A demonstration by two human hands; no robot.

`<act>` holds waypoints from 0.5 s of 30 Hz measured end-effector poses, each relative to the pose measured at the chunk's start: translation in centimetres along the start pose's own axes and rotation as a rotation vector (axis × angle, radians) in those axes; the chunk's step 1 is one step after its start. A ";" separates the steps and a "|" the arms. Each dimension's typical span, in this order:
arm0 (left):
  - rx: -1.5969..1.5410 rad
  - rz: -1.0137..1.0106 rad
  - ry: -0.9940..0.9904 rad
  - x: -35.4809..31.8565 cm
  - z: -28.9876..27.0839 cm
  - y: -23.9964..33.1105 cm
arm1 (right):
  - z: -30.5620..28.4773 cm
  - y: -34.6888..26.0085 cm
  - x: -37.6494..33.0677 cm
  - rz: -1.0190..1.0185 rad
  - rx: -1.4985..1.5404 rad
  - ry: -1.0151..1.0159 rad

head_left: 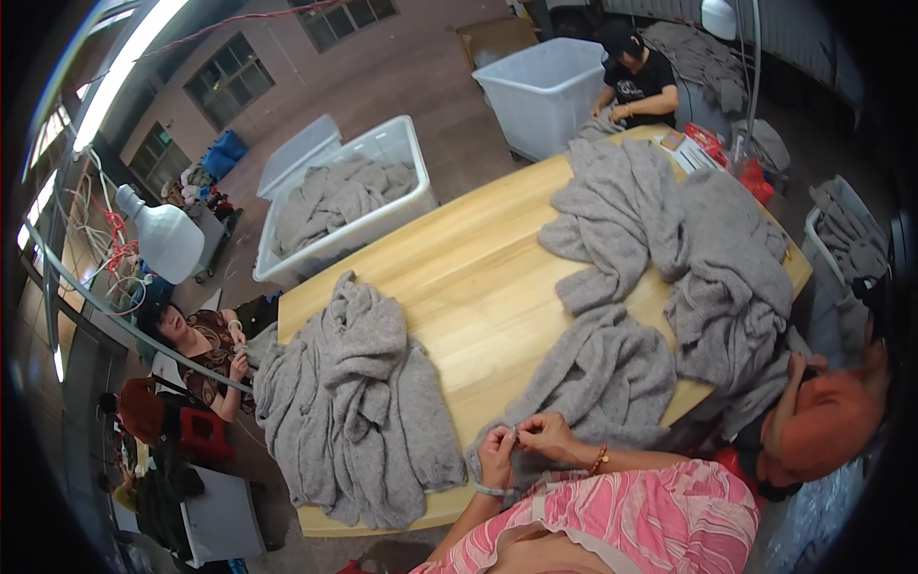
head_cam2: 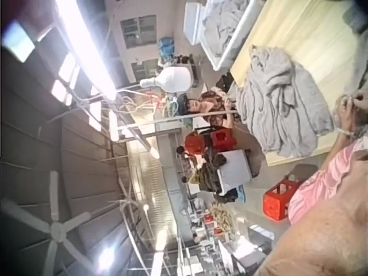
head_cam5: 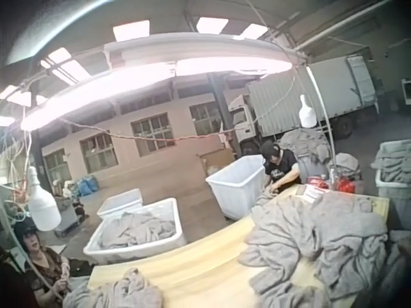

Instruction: Inspecting grey sweaters and using scissors to trim loose threads.

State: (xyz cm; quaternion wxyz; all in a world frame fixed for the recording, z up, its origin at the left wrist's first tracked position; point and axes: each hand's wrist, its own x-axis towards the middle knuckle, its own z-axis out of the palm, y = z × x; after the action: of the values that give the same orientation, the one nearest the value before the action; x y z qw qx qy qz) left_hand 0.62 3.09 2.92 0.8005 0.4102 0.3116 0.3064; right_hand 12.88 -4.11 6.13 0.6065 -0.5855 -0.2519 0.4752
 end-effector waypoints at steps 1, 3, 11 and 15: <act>0.036 0.060 0.051 -0.6 -0.1 -0.3 | 0.2 0.6 -0.3 -0.026 -0.028 0.002; -0.012 0.031 0.028 -1.3 0.6 0.1 | 0.6 -0.5 -1.3 0.000 -0.015 0.062; -0.177 -0.189 0.016 -2.3 1.3 1.2 | -0.7 -0.3 -0.8 -0.201 -0.315 0.001; -0.325 -0.224 -0.060 -1.2 1.1 1.5 | -1.5 -1.5 0.3 -0.075 -0.122 -0.150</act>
State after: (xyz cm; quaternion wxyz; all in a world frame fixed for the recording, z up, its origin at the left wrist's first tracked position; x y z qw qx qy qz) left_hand 0.31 2.37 4.97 0.8943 0.2474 0.2776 0.2490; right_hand 14.78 -4.33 7.20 0.5665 -0.5744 -0.3467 0.4785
